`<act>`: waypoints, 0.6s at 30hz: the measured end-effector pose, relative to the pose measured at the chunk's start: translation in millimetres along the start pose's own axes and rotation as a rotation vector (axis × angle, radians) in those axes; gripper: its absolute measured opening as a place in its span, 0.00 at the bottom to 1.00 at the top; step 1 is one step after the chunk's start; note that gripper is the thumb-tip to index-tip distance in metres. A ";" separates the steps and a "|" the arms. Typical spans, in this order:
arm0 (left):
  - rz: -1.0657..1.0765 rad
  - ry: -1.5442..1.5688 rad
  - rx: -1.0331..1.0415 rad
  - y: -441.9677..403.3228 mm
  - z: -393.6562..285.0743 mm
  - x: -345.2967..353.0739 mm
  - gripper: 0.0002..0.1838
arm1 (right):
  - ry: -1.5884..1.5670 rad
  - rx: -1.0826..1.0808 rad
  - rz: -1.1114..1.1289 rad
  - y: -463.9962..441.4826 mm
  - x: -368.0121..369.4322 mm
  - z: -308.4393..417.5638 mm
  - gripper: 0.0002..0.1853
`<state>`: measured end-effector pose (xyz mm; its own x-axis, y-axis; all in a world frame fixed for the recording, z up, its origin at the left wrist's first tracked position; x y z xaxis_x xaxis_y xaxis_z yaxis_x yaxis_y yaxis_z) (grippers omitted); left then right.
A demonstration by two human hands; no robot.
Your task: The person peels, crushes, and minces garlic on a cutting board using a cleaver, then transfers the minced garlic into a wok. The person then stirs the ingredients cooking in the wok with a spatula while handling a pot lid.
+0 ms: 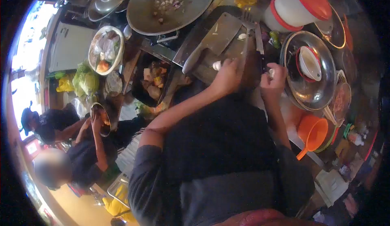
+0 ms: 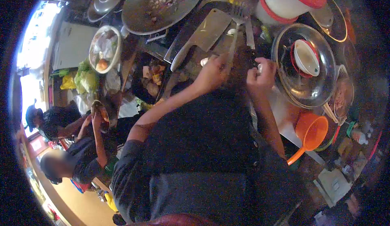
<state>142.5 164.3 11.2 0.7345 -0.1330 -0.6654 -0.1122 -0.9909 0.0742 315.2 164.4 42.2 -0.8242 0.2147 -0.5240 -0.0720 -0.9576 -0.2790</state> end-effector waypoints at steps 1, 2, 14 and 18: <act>-0.007 0.004 -0.012 3.2 -2.5 -4.8 0.23 | -0.002 -0.004 0.014 -1.7 -3.6 2.7 0.13; -0.038 -0.062 -0.026 5.8 -4.3 -13.0 0.23 | -0.003 -0.016 0.051 -3.8 -7.3 3.2 0.16; -0.268 -0.601 -0.054 -2.8 99.0 -69.8 0.25 | -0.253 -0.140 0.434 -0.6 104.0 48.9 0.20; -0.247 -0.516 -0.241 17.3 72.7 -115.3 0.24 | -0.224 -0.205 0.506 14.0 118.9 31.1 0.22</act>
Point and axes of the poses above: each hand's wrist, its own y-axis away from the middle knuckle, its own x-axis out of the palm, z = x × y, the point moved 4 cm from there along -y, towards the middle knuckle, and after that the axes turned 9 degrees about -y, right-handed, at the moved point
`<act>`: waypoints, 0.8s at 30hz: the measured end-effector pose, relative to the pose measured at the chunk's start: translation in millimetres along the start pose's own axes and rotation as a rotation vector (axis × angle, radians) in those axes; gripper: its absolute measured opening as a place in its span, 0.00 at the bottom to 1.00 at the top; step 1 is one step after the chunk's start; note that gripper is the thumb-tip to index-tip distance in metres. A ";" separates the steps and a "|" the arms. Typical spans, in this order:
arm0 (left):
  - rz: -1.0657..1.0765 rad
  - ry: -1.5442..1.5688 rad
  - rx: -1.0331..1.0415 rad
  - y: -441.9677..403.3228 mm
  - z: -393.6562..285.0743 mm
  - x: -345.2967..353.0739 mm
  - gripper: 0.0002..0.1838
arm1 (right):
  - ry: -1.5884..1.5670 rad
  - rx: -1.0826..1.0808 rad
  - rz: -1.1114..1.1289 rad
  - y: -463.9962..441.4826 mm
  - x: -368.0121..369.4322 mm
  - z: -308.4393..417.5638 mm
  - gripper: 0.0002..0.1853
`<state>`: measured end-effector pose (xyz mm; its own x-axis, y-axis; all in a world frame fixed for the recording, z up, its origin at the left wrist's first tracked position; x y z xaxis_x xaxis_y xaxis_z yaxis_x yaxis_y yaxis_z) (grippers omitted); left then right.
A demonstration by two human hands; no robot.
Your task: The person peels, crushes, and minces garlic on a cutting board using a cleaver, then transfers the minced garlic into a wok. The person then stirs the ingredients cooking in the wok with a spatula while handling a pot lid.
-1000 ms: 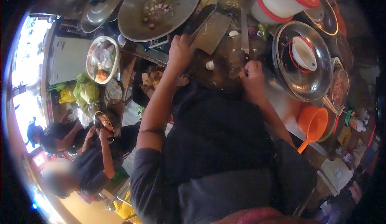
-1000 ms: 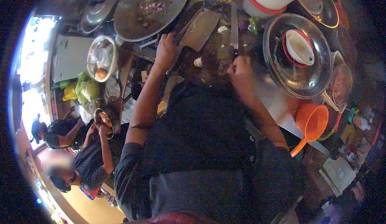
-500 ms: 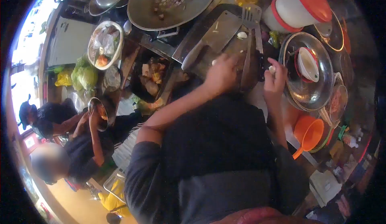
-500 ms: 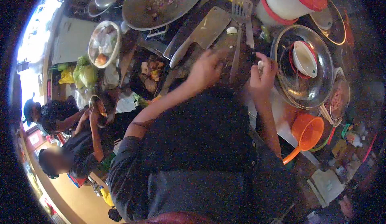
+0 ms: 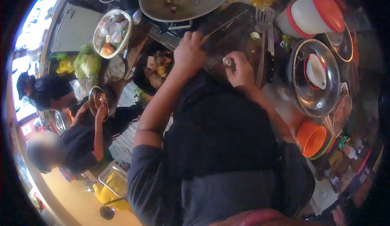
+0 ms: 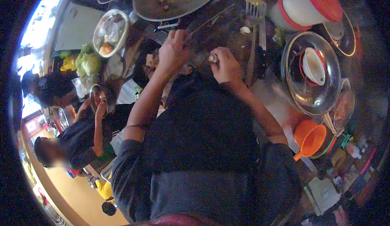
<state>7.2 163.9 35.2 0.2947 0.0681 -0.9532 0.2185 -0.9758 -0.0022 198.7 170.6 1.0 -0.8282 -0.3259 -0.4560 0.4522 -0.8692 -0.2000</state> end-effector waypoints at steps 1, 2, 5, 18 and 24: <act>-0.001 -0.001 -0.007 9.3 6.0 -5.9 0.24 | -0.002 -0.002 0.006 2.2 2.9 -4.1 0.22; -0.081 0.012 -0.025 19.4 14.1 -15.5 0.22 | 0.056 -0.030 -0.031 4.9 3.5 -5.7 0.21; -0.153 0.099 -0.133 55.8 43.6 -33.3 0.20 | 0.108 -0.093 -0.052 -5.8 3.0 1.7 0.20; 0.018 0.075 -0.114 164.6 75.1 23.2 0.32 | 0.272 -0.059 0.039 -2.3 -10.9 -34.9 0.14; 0.167 0.072 0.036 146.3 63.2 26.6 0.36 | 0.479 0.011 -0.054 -0.3 -22.2 -32.4 0.13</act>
Point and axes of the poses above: each hand's wrist, its own y-axis away from the middle knuckle, its own x-axis out of the palm, z = x × y, the point moved 4 cm from there along -y, towards the middle knuckle, and after that the axes turned 9 degrees about -y, right-handed, at the moved point
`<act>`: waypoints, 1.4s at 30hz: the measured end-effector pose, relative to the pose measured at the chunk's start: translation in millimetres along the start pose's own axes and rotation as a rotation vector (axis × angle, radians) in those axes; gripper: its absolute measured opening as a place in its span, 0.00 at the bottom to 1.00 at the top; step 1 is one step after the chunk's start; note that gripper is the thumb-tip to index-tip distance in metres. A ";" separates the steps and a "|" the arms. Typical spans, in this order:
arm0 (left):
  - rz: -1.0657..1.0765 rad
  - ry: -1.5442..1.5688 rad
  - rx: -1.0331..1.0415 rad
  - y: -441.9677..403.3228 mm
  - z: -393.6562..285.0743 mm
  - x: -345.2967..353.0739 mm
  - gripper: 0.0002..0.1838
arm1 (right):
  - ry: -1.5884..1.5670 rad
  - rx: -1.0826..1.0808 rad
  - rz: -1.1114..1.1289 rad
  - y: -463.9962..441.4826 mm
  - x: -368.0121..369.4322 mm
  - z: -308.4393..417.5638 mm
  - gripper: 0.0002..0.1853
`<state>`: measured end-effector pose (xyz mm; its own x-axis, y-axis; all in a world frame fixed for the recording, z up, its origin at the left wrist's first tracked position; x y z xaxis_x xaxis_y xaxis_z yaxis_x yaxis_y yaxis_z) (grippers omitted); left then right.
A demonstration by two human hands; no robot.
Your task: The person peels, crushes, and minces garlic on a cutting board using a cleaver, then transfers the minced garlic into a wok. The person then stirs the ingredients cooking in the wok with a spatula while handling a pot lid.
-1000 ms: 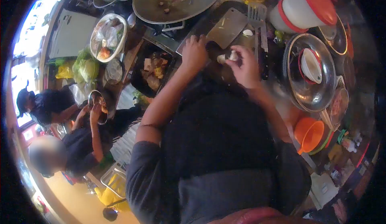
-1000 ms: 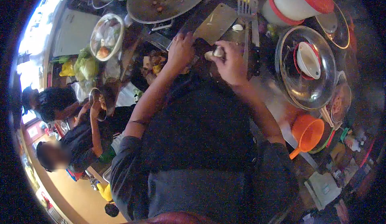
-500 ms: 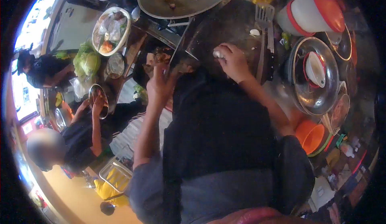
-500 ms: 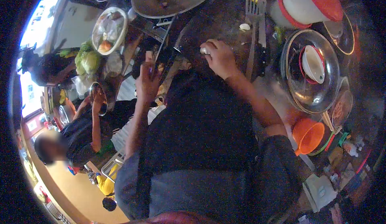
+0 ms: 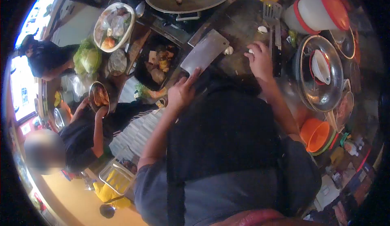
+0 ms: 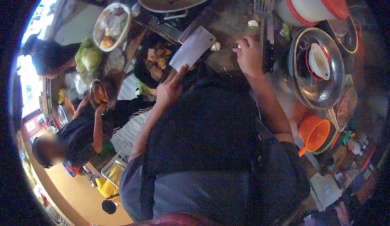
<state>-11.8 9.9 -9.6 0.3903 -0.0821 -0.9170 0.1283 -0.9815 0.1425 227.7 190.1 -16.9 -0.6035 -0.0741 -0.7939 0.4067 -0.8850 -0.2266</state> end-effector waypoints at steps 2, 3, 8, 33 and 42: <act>-0.071 0.022 0.050 -9.3 -12.5 -9.8 0.35 | 0.016 0.033 -0.041 2.3 -3.6 -0.5 0.13; -0.144 0.006 0.078 -14.8 -23.8 -22.6 0.35 | 0.039 0.042 -0.042 4.6 -3.6 -5.8 0.14; -0.467 -0.025 0.195 -23.7 -51.3 -34.2 0.36 | -0.030 0.200 0.009 12.0 -18.7 -15.6 0.15; 0.053 -0.305 0.179 -45.1 -38.4 4.8 0.39 | -0.366 0.177 -0.402 3.2 -84.4 -14.3 0.14; -0.648 0.079 0.296 -43.2 -49.2 -26.2 0.32 | -0.370 0.243 -0.461 3.0 -97.7 -14.4 0.15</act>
Point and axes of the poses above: each hand's wrist, its own y-axis away from the middle knuckle, its own x-axis out of the palm, z = x × y, the point moved 4 cm from there along -y, towards the middle knuckle, and after that the axes turned 9 degrees about -y, right-handed, at the moved point
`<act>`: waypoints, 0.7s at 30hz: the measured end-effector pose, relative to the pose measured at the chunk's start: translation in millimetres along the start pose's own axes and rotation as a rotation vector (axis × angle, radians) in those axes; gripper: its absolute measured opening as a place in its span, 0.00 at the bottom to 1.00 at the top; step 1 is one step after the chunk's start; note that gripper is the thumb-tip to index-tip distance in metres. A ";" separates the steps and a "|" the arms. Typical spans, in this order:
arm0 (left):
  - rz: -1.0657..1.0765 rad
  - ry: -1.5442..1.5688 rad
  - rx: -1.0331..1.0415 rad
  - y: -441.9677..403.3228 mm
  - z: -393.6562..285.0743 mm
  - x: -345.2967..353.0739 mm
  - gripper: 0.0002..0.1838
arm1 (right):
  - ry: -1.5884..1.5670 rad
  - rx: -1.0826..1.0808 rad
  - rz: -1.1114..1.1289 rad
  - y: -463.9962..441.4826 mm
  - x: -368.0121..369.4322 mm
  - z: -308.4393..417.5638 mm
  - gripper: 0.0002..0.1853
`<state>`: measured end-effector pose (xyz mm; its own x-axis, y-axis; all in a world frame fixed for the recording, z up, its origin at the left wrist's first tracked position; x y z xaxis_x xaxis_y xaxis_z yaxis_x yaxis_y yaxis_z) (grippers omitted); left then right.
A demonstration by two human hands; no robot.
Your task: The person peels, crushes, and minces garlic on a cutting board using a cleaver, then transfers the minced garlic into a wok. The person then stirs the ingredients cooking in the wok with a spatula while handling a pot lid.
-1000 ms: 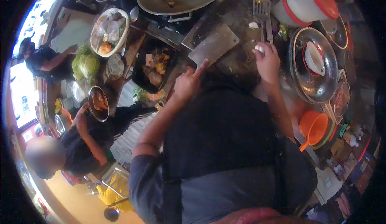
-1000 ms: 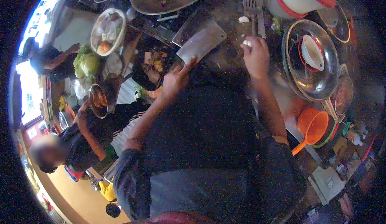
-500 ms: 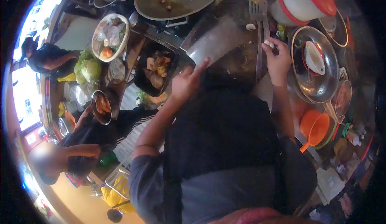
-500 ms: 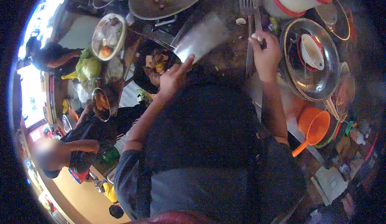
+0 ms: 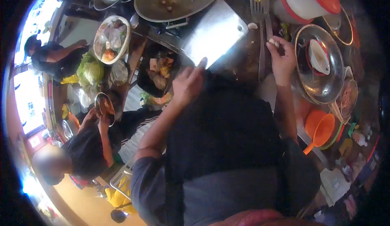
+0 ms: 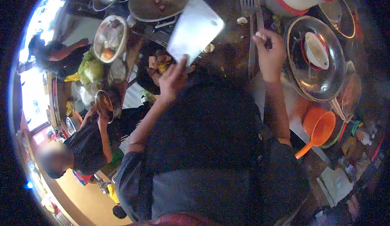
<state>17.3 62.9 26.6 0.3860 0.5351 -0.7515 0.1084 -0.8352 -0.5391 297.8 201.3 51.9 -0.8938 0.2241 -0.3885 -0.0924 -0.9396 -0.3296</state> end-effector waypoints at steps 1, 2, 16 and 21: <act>0.205 -0.074 0.005 9.4 5.8 14.9 0.34 | -0.003 -0.005 0.001 -1.6 1.0 -0.6 0.15; 0.412 -0.149 0.008 21.7 11.9 28.7 0.36 | -0.017 0.005 0.004 -1.8 2.0 -2.0 0.15; 0.400 0.019 -0.017 10.4 1.1 9.2 0.37 | -0.098 -0.016 -0.012 -4.5 1.2 -8.3 0.15; 0.870 -0.256 -0.059 23.9 11.0 40.2 0.48 | -0.148 0.054 -0.014 -2.5 -0.1 -9.9 0.17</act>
<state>25.4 65.9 -20.7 0.1393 -0.2822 -0.9492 -0.0767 -0.9587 0.2738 302.5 206.1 44.2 -0.9469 0.2003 -0.2516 -0.1251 -0.9501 -0.2857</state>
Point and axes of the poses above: each hand's wrist, its own y-axis away from the middle knuckle, its own x-axis out of the palm, z = x × y, the point moved 4 cm from there along -y, towards the middle knuckle, and after that the axes turned 9 degrees about -y, right-handed, at the moved point
